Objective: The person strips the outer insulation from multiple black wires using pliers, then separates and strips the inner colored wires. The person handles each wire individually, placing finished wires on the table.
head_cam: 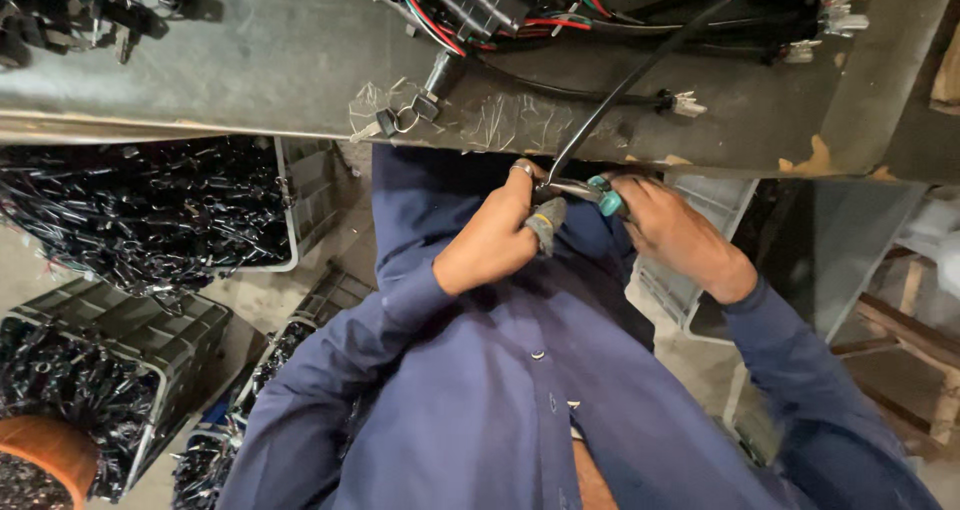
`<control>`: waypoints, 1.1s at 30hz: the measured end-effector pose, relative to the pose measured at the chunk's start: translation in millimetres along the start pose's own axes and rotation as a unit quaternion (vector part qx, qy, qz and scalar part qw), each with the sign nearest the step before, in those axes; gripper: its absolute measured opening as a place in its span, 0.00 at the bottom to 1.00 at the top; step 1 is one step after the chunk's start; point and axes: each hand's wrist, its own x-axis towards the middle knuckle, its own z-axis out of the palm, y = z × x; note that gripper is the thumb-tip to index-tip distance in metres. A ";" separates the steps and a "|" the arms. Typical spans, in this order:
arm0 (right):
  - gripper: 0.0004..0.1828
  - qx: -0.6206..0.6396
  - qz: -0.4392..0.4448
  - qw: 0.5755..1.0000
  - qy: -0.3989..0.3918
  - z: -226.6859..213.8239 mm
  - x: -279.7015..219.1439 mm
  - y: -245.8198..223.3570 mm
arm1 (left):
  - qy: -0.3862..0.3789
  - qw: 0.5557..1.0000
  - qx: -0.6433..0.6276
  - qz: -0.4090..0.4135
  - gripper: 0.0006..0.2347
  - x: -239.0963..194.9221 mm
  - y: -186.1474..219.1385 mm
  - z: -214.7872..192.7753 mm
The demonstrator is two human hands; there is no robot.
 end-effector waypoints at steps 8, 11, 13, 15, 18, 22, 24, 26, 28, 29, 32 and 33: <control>0.32 -0.048 0.063 0.996 -0.037 4.6 5.6 -1.3 | 0.056 0.979 0.195 0.011 0.20 -7.2 5.9 0.5; 0.28 -0.004 0.016 0.999 -0.031 7.4 4.9 -0.1 | 0.054 0.982 0.180 -0.014 0.18 -8.1 7.2 0.2; 0.28 -0.005 0.017 0.999 -0.042 6.3 4.7 0.5 | 0.052 0.983 0.170 -0.038 0.16 -9.8 5.8 0.8; 0.29 -0.011 -0.003 0.999 -0.037 3.8 8.4 -0.6 | 0.062 0.981 0.179 -0.049 0.15 -11.5 3.2 0.0; 0.27 -0.030 -0.013 0.999 -0.020 6.3 9.5 -8.5 | 0.102 0.964 0.244 -0.006 0.17 -19.1 -5.5 3.9; 0.18 -0.055 0.096 0.994 0.008 24.0 7.6 -31.4 | 0.189 0.920 0.340 0.044 0.14 -20.9 -19.4 10.0; 0.15 -0.056 0.156 0.986 0.011 33.5 8.0 -43.2 | 0.197 0.910 0.364 0.038 0.09 -19.6 -24.9 6.5; 0.14 -0.052 0.226 0.973 -0.016 42.1 7.5 -53.1 | 0.205 0.905 0.353 0.116 0.16 -22.5 -30.2 -0.7; 0.17 0.017 0.206 0.978 0.010 48.4 6.5 -60.6 | 0.176 0.921 0.324 0.123 0.20 -27.7 -33.7 -9.4; 0.18 0.050 0.195 0.979 0.023 50.4 6.9 -63.4 | 0.144 0.939 0.300 0.093 0.20 -29.2 -34.2 -13.9; 0.23 0.060 0.139 0.987 0.056 55.6 8.2 -72.1 | 0.109 0.948 0.291 0.074 0.21 -35.0 -28.8 -26.1; 0.22 0.080 0.151 0.984 0.048 56.4 9.4 -73.3 | 0.110 0.944 0.299 0.082 0.22 -33.5 -25.0 -29.5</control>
